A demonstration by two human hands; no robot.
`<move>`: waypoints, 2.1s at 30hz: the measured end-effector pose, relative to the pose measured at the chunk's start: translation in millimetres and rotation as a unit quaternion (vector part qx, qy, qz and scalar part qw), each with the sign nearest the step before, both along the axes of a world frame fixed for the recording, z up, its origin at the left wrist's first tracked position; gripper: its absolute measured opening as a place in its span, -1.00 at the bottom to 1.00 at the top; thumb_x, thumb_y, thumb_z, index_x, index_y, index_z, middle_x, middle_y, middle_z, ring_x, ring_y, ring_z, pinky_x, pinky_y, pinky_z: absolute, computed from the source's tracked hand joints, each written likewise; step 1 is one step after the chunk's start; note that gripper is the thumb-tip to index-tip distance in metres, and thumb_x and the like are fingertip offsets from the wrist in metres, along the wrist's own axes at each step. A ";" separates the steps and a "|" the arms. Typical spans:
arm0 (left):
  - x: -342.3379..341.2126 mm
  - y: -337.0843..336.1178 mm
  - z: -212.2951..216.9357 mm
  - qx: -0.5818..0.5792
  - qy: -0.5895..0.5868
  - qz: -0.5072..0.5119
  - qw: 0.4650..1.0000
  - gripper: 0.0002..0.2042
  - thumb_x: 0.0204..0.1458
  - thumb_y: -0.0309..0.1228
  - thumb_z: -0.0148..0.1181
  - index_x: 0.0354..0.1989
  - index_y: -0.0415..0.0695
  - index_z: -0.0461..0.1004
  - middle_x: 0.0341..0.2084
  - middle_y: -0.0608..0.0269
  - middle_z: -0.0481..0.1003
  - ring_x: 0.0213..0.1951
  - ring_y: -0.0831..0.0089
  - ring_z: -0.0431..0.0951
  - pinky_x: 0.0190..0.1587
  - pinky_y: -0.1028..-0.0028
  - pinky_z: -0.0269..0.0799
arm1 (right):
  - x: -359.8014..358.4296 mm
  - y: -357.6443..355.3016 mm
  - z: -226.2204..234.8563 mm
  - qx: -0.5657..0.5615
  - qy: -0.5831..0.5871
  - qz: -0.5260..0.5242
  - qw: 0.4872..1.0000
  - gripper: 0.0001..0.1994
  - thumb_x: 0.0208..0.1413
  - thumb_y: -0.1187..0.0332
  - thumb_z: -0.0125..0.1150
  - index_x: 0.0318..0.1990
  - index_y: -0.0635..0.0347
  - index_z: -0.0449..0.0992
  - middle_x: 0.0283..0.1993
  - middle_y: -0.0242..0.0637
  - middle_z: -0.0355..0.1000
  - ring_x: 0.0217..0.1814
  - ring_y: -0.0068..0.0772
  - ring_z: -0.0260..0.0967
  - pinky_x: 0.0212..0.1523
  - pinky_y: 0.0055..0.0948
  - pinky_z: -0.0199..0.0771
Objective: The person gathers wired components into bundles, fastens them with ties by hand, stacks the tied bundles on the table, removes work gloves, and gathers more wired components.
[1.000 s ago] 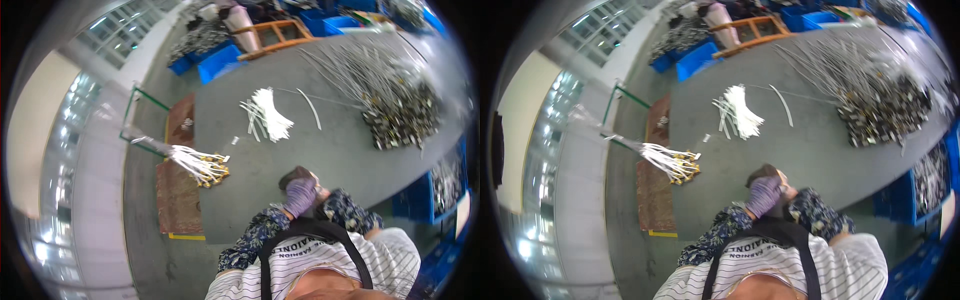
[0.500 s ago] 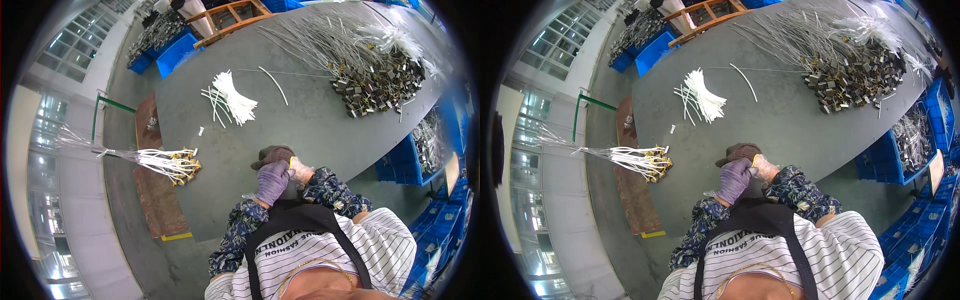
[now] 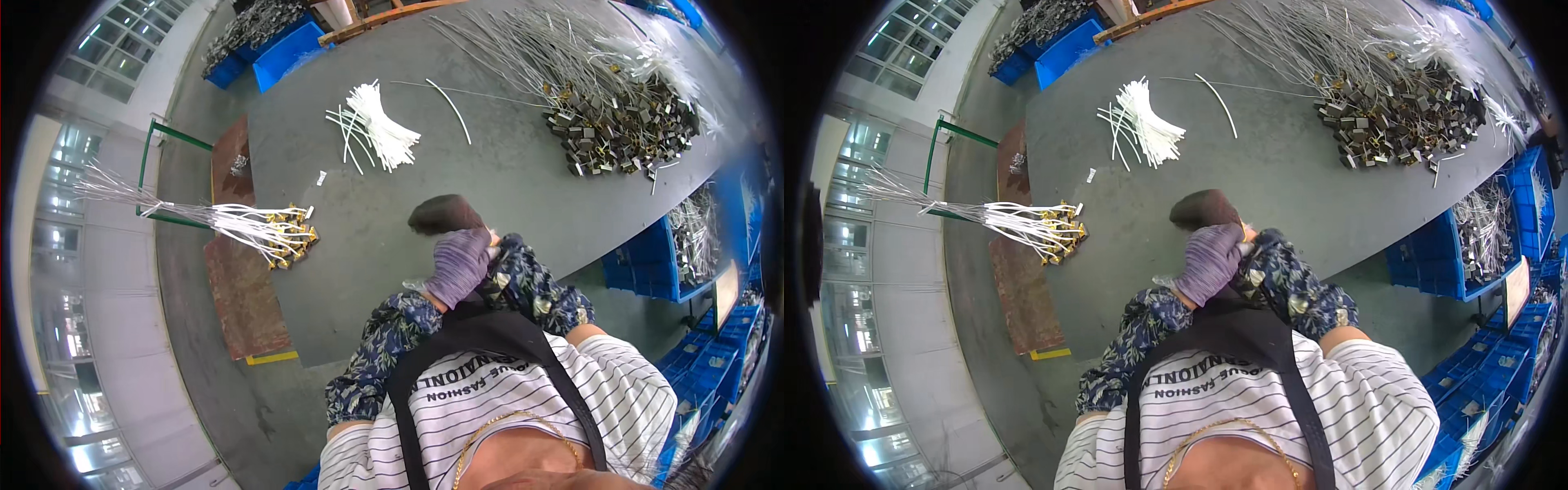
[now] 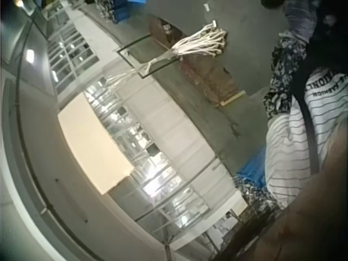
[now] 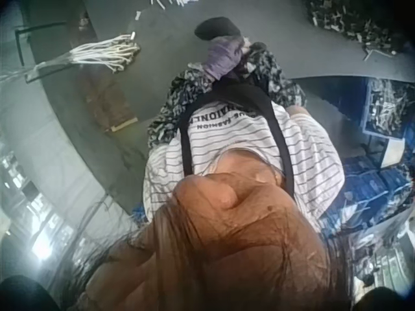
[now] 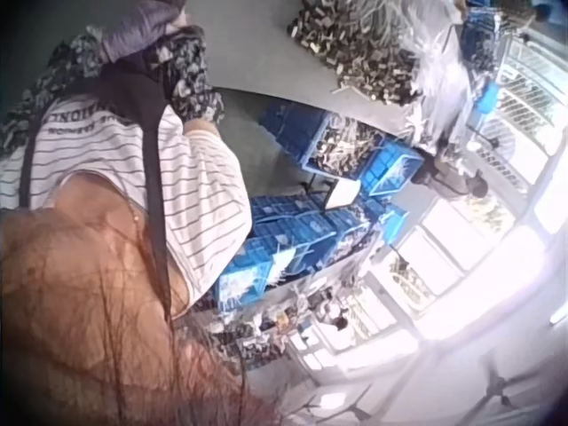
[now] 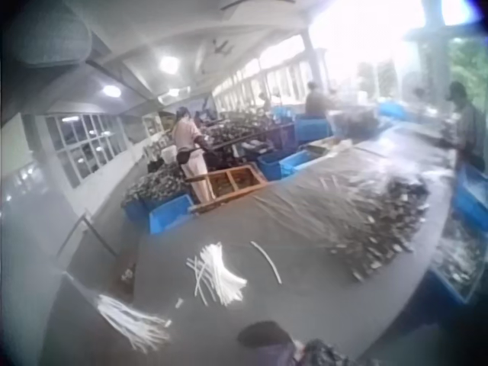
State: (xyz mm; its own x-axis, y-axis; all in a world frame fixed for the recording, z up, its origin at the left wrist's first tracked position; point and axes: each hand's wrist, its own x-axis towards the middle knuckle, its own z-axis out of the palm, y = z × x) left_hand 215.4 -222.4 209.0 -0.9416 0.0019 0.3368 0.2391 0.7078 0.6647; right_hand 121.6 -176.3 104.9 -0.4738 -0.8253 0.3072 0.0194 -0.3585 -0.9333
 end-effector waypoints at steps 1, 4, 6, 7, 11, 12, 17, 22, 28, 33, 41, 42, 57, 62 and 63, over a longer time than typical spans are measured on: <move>5.9 -4.1 -4.6 0.001 -0.004 0.011 1.000 -0.84 -0.01 -0.33 0.22 -0.44 -0.14 0.43 -0.51 0.04 0.47 -0.39 0.06 0.50 -0.31 0.15 0.37 | -15.3 -11.0 47.4 0.213 0.192 0.034 0.957 -0.55 0.10 0.13 0.13 0.03 0.30 0.45 -0.06 0.04 0.46 0.03 -0.03 0.42 0.05 -0.17 0.38; 4.5 10.7 -9.4 0.013 0.009 0.020 1.000 -0.83 0.05 -0.33 0.20 -0.28 -0.15 0.45 -0.42 0.09 0.50 -0.40 0.16 0.52 -0.31 0.25 0.42 | -24.3 -9.2 16.1 -0.076 -0.439 0.031 0.895 -0.36 0.18 -0.14 -0.01 0.09 0.34 0.38 0.06 0.00 0.41 0.13 -0.07 0.34 0.10 -0.12 0.34; 16.2 7.1 -24.0 0.188 -0.055 0.042 0.980 -0.80 0.08 -0.30 0.19 -0.24 -0.16 0.45 -0.42 0.16 0.51 -0.41 0.27 0.52 -0.32 0.31 0.42 | -29.7 -10.4 41.0 -0.140 -0.441 0.071 0.884 -0.28 0.14 -0.23 -0.07 0.14 0.31 0.34 0.11 0.00 0.37 0.16 -0.06 0.30 0.14 -0.12 0.30; 22.0 0.7 -28.5 0.350 -0.113 0.065 0.928 -0.77 0.10 -0.27 0.18 -0.19 -0.17 0.46 -0.42 0.23 0.52 -0.42 0.37 0.53 -0.34 0.37 0.43 | -32.5 -10.8 65.0 -0.208 -0.434 0.114 0.869 -0.19 0.11 -0.33 -0.13 0.18 0.29 0.30 0.16 -0.01 0.33 0.19 -0.05 0.27 0.18 -0.12 0.25; 28.2 -22.5 -31.3 0.648 -0.231 0.142 0.712 -0.60 0.12 -0.14 0.16 -0.01 -0.20 0.40 -0.30 0.27 0.50 -0.42 0.53 0.50 -0.37 0.50 0.42 | -15.1 -13.8 113.2 -0.256 -0.506 0.124 0.814 -0.07 -0.03 -0.41 -0.05 0.24 0.30 0.24 0.17 0.02 0.31 0.13 0.02 0.25 0.23 0.02 0.12; 25.0 -25.4 -35.0 0.681 -0.263 0.088 0.677 -0.52 0.05 -0.09 0.22 0.03 -0.17 0.38 -0.23 0.23 0.50 -0.33 0.51 0.52 -0.35 0.51 0.44 | -10.9 -14.8 118.3 -0.257 -0.506 0.127 0.813 -0.07 -0.03 -0.41 -0.05 0.24 0.30 0.24 0.17 0.02 0.31 0.13 0.02 0.25 0.23 0.02 0.12; 18.4 -33.8 -71.6 0.741 -0.247 -0.051 0.623 -0.44 -0.04 -0.07 0.30 0.05 -0.17 0.37 -0.15 0.19 0.48 -0.16 0.33 0.52 -0.17 0.36 0.47 | 1.6 -12.9 115.1 -0.247 -0.518 0.213 0.791 -0.11 -0.05 -0.39 0.02 0.18 0.28 0.30 0.11 -0.05 0.34 0.02 -0.20 0.30 0.13 -0.09 0.17; 2.8 -38.0 -64.1 0.317 -0.082 -0.078 0.942 -0.65 -0.05 -0.14 0.29 -0.19 -0.11 0.47 -0.31 0.13 0.53 -0.42 0.20 0.55 -0.38 0.27 0.47 | 1.3 -7.7 112.1 -0.251 -0.533 0.253 0.768 -0.14 -0.02 -0.38 0.01 0.16 0.29 0.32 0.09 -0.08 0.35 -0.02 -0.26 0.30 0.08 -0.15 0.19; -5.8 -44.5 -65.6 0.429 -0.156 -0.052 0.888 -0.67 -0.04 -0.15 0.28 -0.21 -0.10 0.48 -0.32 0.11 0.53 -0.40 0.16 0.54 -0.35 0.25 0.46 | -5.7 -17.1 113.4 -0.290 -0.614 0.206 0.704 -0.08 -0.03 -0.39 0.01 0.27 0.27 0.19 0.18 -0.03 0.27 0.04 -0.19 0.31 0.13 -0.09 0.19; -8.6 -37.0 -70.9 0.380 -0.148 -0.025 0.913 -0.69 -0.04 -0.15 0.27 -0.23 -0.10 0.49 -0.33 0.08 0.53 -0.39 0.13 0.54 -0.33 0.23 0.46 | 4.2 -21.7 152.4 -0.199 -0.586 0.115 0.777 -0.03 -0.05 -0.37 0.06 0.32 0.26 0.10 0.17 0.03 0.24 0.04 -0.14 0.33 0.03 -0.09 0.38; -72.8 -92.3 -109.2 0.090 -0.179 0.145 0.969 -0.69 0.01 -0.18 0.24 -0.18 -0.13 0.48 -0.35 0.05 0.54 -0.32 0.11 0.54 -0.22 0.23 0.45 | -80.8 -27.0 93.1 0.134 -0.103 -0.098 0.981 -0.68 0.14 0.15 0.08 -0.47 0.24 0.41 -0.54 -0.31 0.34 -0.60 -0.49 0.22 -0.60 -0.56 0.17; -86.0 -130.5 -115.5 0.060 -0.309 0.164 0.935 -0.67 0.05 -0.21 0.22 -0.10 -0.17 0.47 -0.37 0.04 0.54 -0.27 0.14 0.54 -0.15 0.25 0.44 | -93.7 -30.0 81.4 0.126 0.111 -0.179 0.969 -0.68 0.14 0.18 0.07 -0.55 0.21 0.38 -0.56 -0.34 0.32 -0.61 -0.54 0.18 -0.60 -0.56 0.11; -193.3 -283.0 -126.5 0.310 -0.304 0.380 0.816 -0.62 -0.18 -0.27 0.36 -0.46 -0.46 0.53 -0.60 -0.02 0.55 -0.52 0.22 0.54 -0.35 0.30 0.43 | -121.5 -49.6 20.2 0.288 -0.314 -0.137 0.894 -0.75 0.11 0.22 0.17 -0.43 0.24 0.45 -0.59 -0.34 0.37 -0.63 -0.59 0.23 -0.59 -0.55 0.19; -163.0 -291.7 -126.9 0.158 -0.299 0.349 0.874 -0.55 -0.19 -0.22 0.40 -0.29 -0.43 0.52 -0.42 -0.10 0.58 -0.37 0.11 0.59 -0.25 0.28 0.45 | -152.1 -103.0 41.6 0.373 -0.147 -0.158 0.903 -0.69 0.00 0.15 0.25 -0.30 0.26 0.48 -0.43 -0.22 0.44 -0.47 -0.39 0.37 -0.44 -0.37 0.36; -157.2 -293.9 -124.2 0.157 -0.298 0.353 0.873 -0.55 -0.19 -0.22 0.40 -0.29 -0.43 0.52 -0.42 -0.10 0.58 -0.37 0.11 0.59 -0.25 0.28 0.45 | -152.7 -121.2 45.9 0.377 -0.048 -0.181 0.907 -0.63 -0.05 0.13 0.28 -0.23 0.27 0.48 -0.34 -0.15 0.48 -0.37 -0.28 0.45 -0.36 -0.30 0.44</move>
